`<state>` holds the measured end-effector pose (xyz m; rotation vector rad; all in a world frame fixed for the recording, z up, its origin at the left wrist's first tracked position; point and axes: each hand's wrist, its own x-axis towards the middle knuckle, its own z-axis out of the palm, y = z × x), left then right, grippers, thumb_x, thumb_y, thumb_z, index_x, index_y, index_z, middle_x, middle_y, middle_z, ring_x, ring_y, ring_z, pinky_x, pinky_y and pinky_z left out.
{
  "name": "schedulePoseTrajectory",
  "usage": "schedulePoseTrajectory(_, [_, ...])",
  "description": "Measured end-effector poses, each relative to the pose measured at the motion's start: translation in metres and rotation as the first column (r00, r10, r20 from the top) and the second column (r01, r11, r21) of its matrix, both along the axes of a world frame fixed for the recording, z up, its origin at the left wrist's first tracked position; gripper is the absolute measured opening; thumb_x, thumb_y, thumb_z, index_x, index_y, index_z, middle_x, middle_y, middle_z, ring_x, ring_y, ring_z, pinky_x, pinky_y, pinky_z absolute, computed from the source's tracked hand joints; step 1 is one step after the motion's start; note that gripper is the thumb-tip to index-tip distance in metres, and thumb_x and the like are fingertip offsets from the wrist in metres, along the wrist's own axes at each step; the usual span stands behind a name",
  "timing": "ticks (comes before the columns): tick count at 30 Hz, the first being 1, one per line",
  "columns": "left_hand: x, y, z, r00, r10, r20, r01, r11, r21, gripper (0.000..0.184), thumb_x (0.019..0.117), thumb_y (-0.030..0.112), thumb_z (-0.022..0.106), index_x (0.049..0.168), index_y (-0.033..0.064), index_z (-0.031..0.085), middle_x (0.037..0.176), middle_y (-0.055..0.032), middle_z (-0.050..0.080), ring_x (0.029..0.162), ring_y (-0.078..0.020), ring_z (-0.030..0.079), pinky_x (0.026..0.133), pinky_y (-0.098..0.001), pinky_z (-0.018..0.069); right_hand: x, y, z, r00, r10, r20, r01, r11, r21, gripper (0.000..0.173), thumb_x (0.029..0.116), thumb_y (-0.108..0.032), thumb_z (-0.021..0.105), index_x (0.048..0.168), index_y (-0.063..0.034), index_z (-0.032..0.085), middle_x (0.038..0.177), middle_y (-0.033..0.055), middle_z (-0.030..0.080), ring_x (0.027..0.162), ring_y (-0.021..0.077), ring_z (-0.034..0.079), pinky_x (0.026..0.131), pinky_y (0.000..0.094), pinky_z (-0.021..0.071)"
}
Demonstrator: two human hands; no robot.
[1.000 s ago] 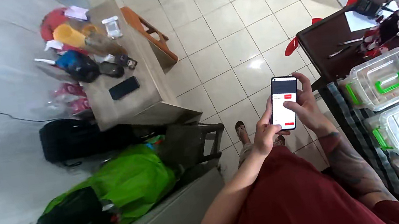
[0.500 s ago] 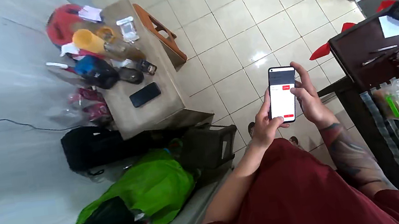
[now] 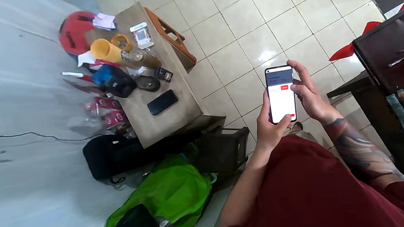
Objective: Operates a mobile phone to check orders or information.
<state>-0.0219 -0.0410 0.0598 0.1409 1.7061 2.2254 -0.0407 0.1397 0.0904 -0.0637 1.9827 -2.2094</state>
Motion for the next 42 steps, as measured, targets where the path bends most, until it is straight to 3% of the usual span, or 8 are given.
schedulePoseTrajectory(10, [-0.031,0.034,0.002,0.999,-0.040,-0.020,0.038,0.997,-0.059,0.099,0.0881,-0.004,0.071,0.166,0.0256,0.017,0.133,-0.0159,0.063,0.089,-0.0310,0.073,0.064,-0.0449,0.0662,-0.021,0.035,-0.003,0.999,-0.043,0.017,0.044,0.998,-0.049,0.057,0.1066,-0.024,0.036,0.161,-0.0352,0.021,0.139,0.0072,0.061,0.103,0.0234,0.071,0.080,0.0402,0.0631])
schedulePoseTrajectory(19, [-0.072,0.116,-0.010,0.982,-0.189,-0.025,0.191,0.973,0.130,0.085,0.0893,0.005,0.056,0.165,0.0203,0.021,0.140,-0.0192,0.058,0.099,-0.0312,0.071,0.067,-0.0461,0.0647,-0.048,0.123,-0.002,0.991,-0.135,-0.007,0.134,0.985,-0.108,0.060,0.1065,-0.030,0.040,0.161,-0.0356,0.018,0.138,0.0078,0.062,0.108,0.0223,0.070,0.085,0.0415,0.0616])
schedulePoseTrajectory(22, [-0.086,0.159,-0.014,0.966,-0.259,-0.008,0.256,0.949,0.184,0.085,0.0897,0.010,0.057,0.165,0.0152,0.018,0.141,-0.0211,0.056,0.102,-0.0325,0.071,0.066,-0.0463,0.0645,-0.047,0.168,-0.004,0.978,-0.208,-0.023,0.204,0.971,-0.129,0.063,0.1089,-0.029,0.042,0.164,-0.0347,0.013,0.146,0.0085,0.057,0.118,0.0243,0.066,0.095,0.0453,0.0592])
schedulePoseTrajectory(25, [-0.098,0.205,-0.019,0.944,-0.329,0.012,0.318,0.921,0.224,0.088,0.0900,0.016,0.062,0.165,0.0153,0.016,0.141,-0.0199,0.057,0.103,-0.0312,0.071,0.067,-0.0451,0.0647,-0.033,0.219,-0.009,0.945,-0.318,-0.080,0.318,0.948,-0.012,0.066,0.1090,-0.034,0.041,0.166,-0.0296,0.007,0.162,0.0007,0.040,0.138,0.0202,0.053,0.110,0.0458,0.0500])
schedulePoseTrajectory(28, [-0.114,0.252,-0.028,0.900,-0.425,0.091,0.396,0.888,0.231,0.086,0.0902,0.014,0.060,0.165,0.0225,0.019,0.142,-0.0172,0.057,0.104,-0.0304,0.071,0.071,-0.0466,0.0646,-0.004,0.269,-0.014,0.859,-0.490,-0.147,0.506,0.857,0.099,0.058,0.1089,-0.039,0.037,0.163,-0.0209,0.025,0.162,-0.0007,0.040,0.140,0.0197,0.049,0.111,0.0459,0.0478])
schedulePoseTrajectory(31, [-0.136,0.310,-0.046,0.829,-0.528,0.185,0.498,0.847,0.184,0.077,0.0945,0.014,0.052,0.164,0.0300,0.022,0.144,-0.0145,0.057,0.105,-0.0309,0.071,0.077,-0.0491,0.0638,0.035,0.313,-0.019,0.719,-0.669,-0.190,0.691,0.718,0.088,0.054,0.1086,-0.041,0.038,0.156,-0.0143,0.038,0.152,0.0046,0.051,0.129,0.0230,0.057,0.106,0.0464,0.0510])
schedulePoseTrajectory(38, [-0.175,0.419,-0.091,0.714,-0.669,0.208,0.694,0.716,-0.078,0.053,0.1088,0.050,0.032,0.161,0.0447,0.024,0.147,-0.0080,0.057,0.112,-0.0322,0.067,0.080,-0.0522,0.0609,0.127,0.349,-0.037,0.414,-0.876,-0.247,0.906,0.423,0.022,0.053,0.1091,-0.044,0.036,0.152,-0.0142,0.041,0.133,0.0107,0.065,0.116,0.0290,0.065,0.104,0.0492,0.0521])
schedulePoseTrajectory(42, [-0.197,0.483,-0.119,0.706,-0.633,0.317,0.692,0.713,-0.116,0.056,0.1089,0.049,0.033,0.163,0.0354,0.026,0.142,-0.0141,0.060,0.112,-0.0344,0.068,0.082,-0.0544,0.0611,0.157,0.344,-0.048,0.294,-0.918,-0.267,0.955,0.290,0.054,0.052,0.1100,-0.040,0.034,0.152,-0.0096,0.040,0.127,0.0133,0.068,0.112,0.0303,0.067,0.101,0.0493,0.0539])
